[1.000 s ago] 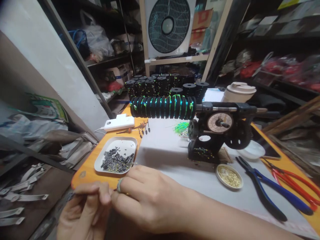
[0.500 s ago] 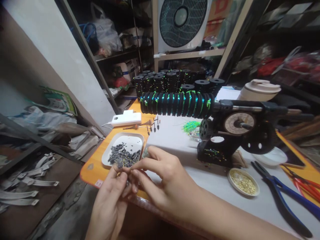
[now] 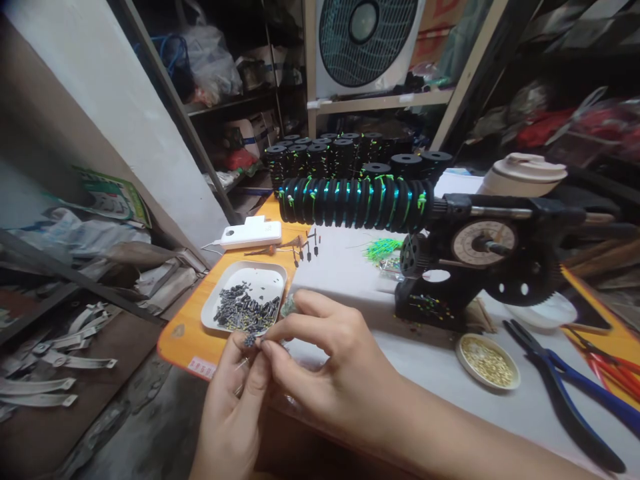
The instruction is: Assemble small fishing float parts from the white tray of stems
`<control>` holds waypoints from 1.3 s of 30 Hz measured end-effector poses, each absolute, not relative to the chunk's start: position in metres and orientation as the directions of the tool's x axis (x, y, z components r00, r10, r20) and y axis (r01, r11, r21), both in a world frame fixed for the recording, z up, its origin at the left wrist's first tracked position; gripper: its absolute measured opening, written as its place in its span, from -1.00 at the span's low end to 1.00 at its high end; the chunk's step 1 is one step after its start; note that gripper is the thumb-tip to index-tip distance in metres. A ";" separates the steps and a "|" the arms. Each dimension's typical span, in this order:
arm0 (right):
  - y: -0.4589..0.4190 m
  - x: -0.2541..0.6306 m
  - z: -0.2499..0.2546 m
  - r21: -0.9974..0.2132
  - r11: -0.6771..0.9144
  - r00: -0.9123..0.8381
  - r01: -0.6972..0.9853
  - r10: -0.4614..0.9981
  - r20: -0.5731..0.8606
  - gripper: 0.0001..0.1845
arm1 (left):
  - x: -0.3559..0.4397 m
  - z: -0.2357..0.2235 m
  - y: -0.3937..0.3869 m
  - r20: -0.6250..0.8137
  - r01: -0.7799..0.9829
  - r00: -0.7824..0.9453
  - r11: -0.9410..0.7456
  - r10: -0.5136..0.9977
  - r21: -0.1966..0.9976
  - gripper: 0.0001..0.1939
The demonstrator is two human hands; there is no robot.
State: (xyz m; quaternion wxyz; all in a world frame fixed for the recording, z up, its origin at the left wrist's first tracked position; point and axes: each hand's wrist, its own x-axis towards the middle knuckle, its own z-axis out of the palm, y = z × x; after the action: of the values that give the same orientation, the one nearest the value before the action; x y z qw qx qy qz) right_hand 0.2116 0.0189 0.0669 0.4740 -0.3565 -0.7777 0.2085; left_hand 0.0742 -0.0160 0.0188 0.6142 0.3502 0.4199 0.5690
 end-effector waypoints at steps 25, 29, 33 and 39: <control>0.020 0.218 0.061 -0.320 0.806 -0.536 0.498 0.576 0.617 -0.86 | 0.061 0.011 -0.016 0.076 -0.396 -0.096 -0.108 0.992 0.912 -0.72; 0.020 0.220 0.064 -0.450 0.788 -0.503 0.420 0.615 0.607 -0.85 | 0.062 0.014 -0.017 -0.025 -0.375 -0.083 -0.008 0.996 0.927 -0.71; 0.017 0.218 0.065 -0.534 0.749 -0.470 0.393 0.663 0.583 -0.86 | 0.070 0.016 -0.018 -0.029 -0.394 -0.143 -0.030 0.989 0.919 -0.79; 0.013 0.214 0.070 -0.561 0.747 -0.504 0.356 0.659 0.557 -0.84 | 0.079 0.013 -0.015 0.215 -0.520 -0.309 -0.354 0.926 0.777 -0.88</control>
State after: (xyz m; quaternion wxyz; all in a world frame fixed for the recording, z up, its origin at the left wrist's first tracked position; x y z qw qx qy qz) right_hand 0.2145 0.0126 0.0696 0.3972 -0.3000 -0.8460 0.1910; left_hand 0.0790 -0.0154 0.0130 0.4817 0.3368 0.3014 0.7508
